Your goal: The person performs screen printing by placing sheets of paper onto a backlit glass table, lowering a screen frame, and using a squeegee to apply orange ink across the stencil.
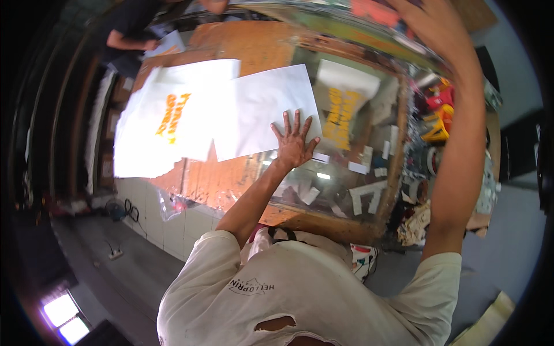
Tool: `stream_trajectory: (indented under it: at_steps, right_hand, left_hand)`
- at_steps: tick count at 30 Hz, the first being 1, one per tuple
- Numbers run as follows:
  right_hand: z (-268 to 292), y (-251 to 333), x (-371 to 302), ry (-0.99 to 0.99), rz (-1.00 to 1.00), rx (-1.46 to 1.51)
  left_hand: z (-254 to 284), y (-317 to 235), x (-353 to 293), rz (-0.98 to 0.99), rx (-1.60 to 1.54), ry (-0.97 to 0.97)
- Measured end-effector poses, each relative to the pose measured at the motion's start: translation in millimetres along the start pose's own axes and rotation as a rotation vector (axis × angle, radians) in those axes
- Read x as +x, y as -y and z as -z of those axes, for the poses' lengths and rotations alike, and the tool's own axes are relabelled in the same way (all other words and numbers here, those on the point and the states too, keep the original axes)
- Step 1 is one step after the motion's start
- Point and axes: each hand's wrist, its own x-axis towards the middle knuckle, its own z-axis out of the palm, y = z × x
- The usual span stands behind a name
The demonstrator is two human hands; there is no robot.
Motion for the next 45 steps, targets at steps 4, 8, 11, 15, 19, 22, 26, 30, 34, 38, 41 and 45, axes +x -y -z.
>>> stream_trajectory:
  at_steps: [4,8,11,15,19,22,26,30,34,38,41,45]
  right_hand:
    - [18,-4,-13,0.029,0.058,-0.066]
    - [25,-34,5,0.184,0.291,-0.047]
    - [2,-49,26,-0.008,0.437,-0.246]
    - [-1,-43,9,0.003,0.396,-0.184]
    - [4,-42,-1,0.015,0.378,-0.154]
    - [5,-44,-2,0.019,0.366,-0.145]
    - [5,-46,-4,0.022,0.354,-0.140]
    - [7,-45,-7,0.018,0.357,-0.139]
    - [6,-47,-9,0.019,0.348,-0.144]
    - [6,-49,-8,0.020,0.339,-0.141]
    - [9,-47,-12,0.013,0.334,-0.144]
    - [7,-47,-10,0.015,0.333,-0.144]
  left_hand:
    - [-30,-80,19,-0.243,-0.030,0.022]
    - [-46,-125,23,-0.357,0.025,0.134]
    - [-43,-149,16,-0.383,0.040,0.215]
    - [-46,-157,-1,-0.367,0.046,0.187]
    - [-47,-168,-8,-0.306,-0.023,0.136]
    - [-44,-170,-11,-0.330,-0.052,0.119]
    - [-44,-167,-12,-0.414,-0.076,0.189]
    - [-48,-171,-15,-0.456,-0.045,0.186]
    - [-53,-181,-16,-0.450,-0.046,0.188]
    - [-55,-190,-14,-0.447,-0.047,0.214]
    - [-58,-196,-16,-0.452,-0.043,0.215]
    - [-59,-199,-15,-0.457,-0.035,0.254]
